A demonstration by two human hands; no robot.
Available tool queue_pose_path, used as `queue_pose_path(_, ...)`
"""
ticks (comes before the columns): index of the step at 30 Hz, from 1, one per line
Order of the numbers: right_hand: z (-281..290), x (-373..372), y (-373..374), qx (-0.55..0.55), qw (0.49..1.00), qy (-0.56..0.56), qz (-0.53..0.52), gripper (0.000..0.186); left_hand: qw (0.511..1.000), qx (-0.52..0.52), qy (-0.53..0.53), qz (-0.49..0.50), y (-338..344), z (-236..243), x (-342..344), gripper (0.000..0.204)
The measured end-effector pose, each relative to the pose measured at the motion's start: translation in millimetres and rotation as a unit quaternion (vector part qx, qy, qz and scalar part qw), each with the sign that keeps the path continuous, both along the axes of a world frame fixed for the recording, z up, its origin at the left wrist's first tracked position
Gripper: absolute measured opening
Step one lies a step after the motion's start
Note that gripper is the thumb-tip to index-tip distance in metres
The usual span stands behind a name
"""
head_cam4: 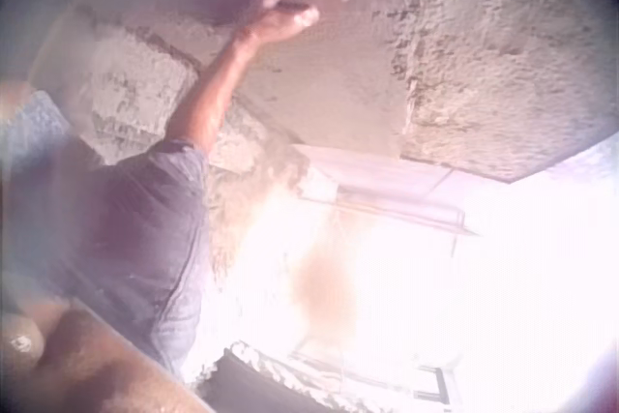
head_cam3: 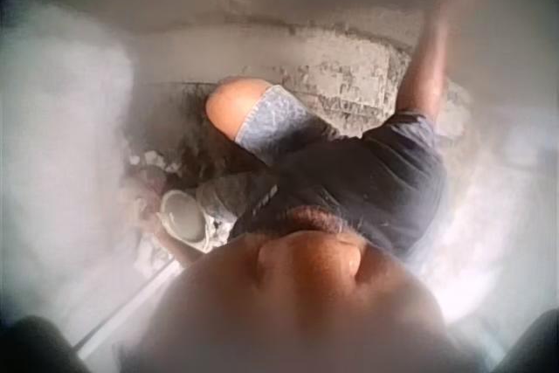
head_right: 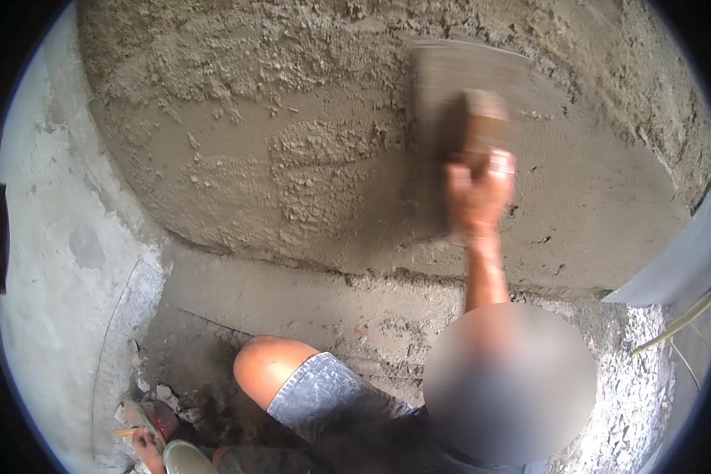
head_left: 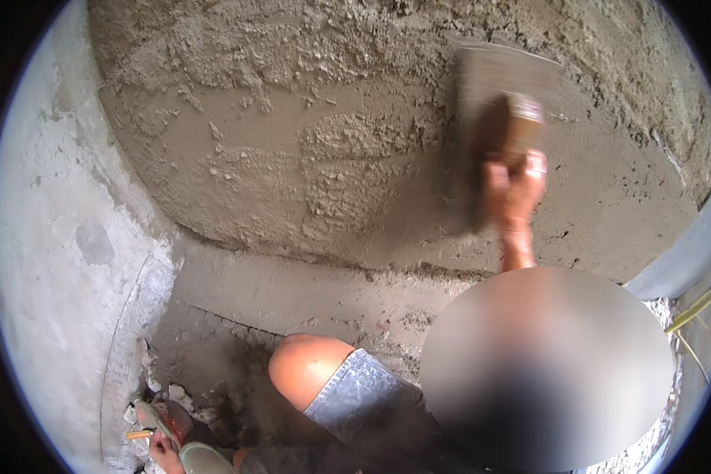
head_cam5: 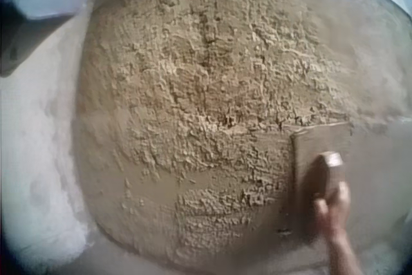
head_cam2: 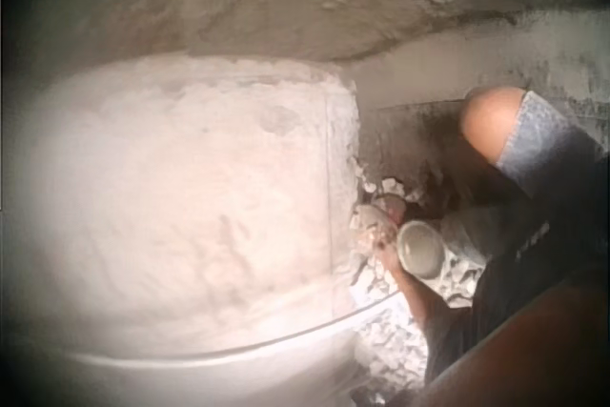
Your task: The person applies wet plaster to a concrete wall using a trowel, taking the mixture from a bucket and smoothing it across the surface.
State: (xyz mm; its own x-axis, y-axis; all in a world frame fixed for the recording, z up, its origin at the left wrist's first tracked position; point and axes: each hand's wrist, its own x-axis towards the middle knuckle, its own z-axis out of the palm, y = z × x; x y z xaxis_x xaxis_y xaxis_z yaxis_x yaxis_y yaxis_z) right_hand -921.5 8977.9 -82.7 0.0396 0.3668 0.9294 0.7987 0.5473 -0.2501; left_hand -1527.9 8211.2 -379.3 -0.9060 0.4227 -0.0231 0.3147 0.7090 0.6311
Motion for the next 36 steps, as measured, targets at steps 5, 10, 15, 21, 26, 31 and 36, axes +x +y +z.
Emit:
queue_pose_path(5, 39, 244, 57, 0.084, 0.982, 0.07, -0.153, 0.039, 0.942, -0.306, 0.065, 0.124, -92, 41, 40, 0.062)
queue_pose_path(10, 69, 200, 56, 0.064, 0.985, 0.161, -0.016, 0.035, 0.957, 0.013, 0.094, 0.273, -90, 66, 9, 0.055)
queue_pose_path(15, 76, 30, 36, 0.063, 0.984, 0.163, 0.046, 0.044, 0.942, 0.228, 0.104, 0.223, -44, 109, -56, 0.049)
queue_pose_path(21, 56, -96, 29, 0.097, 0.995, 0.028, -0.02, 0.049, 0.942, 0.334, 0.029, 0.025, 240, 147, -58, 0.043)
queue_pose_path(26, -48, -89, 18, -0.024, 0.997, -0.071, 0.032, 0.05, 0.947, 0.306, 0.028, -0.096, 316, 189, -28, 0.043)
queue_pose_path(31, 0, 13, 29, 0.005, 0.978, 0.208, -0.01, 0.047, 0.913, 0.374, 0.111, 0.122, -40, 185, -76, 0.052)
queue_pose_path(36, 113, -64, 35, 0.116, 0.98, 0.152, -0.047, 0.048, 0.922, 0.288, 0.11, 0.235, -115, 134, -51, 0.054)
